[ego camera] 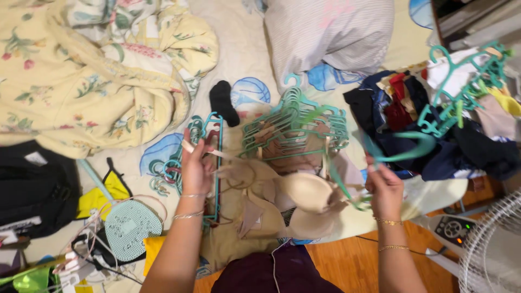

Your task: Sorting and organizing bras and underwear into a plastic dresser.

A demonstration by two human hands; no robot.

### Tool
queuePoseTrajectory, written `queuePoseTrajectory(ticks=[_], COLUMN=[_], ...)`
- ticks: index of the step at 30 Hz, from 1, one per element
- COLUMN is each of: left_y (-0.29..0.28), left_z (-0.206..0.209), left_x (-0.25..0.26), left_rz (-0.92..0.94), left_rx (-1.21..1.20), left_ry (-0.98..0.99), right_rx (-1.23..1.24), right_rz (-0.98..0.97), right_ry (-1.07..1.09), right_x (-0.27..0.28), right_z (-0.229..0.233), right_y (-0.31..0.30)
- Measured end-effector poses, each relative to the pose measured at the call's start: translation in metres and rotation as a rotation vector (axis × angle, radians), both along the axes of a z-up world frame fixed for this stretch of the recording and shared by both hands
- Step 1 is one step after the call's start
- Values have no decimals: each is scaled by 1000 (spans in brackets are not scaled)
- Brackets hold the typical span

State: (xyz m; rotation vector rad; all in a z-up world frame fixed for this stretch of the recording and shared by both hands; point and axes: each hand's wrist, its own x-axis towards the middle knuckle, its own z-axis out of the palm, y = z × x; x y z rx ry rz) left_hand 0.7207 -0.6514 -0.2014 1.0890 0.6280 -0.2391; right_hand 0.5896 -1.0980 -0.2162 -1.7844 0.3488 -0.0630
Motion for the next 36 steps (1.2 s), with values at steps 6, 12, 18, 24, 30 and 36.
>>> queuePoseTrajectory(ticks=[6, 12, 18, 24, 30, 36], left_y=[-58, -102, -109, -107, -135, -130], left_z=[-23, -7, 1, -2, 1, -8], left_x=[-51, -66, -69, -84, -136, -221], left_rz=[-575, -1165, -1382, -1148, -1253, -1719], left_rx=[4, 280, 191, 792, 138, 39], left_ry=[-276, -282, -451, -772, -737, -797], right_rx=[883, 1235, 1114, 385, 97, -487], right_rz=[-477, -412, -226, -67, 80, 93], right_ry=[-157, -230, -52, 101, -17, 139], right_x=[18, 30, 33, 23, 20, 56], right_z=[15, 21, 64, 50, 22, 16], right_y=[70, 101, 105, 102, 120, 127])
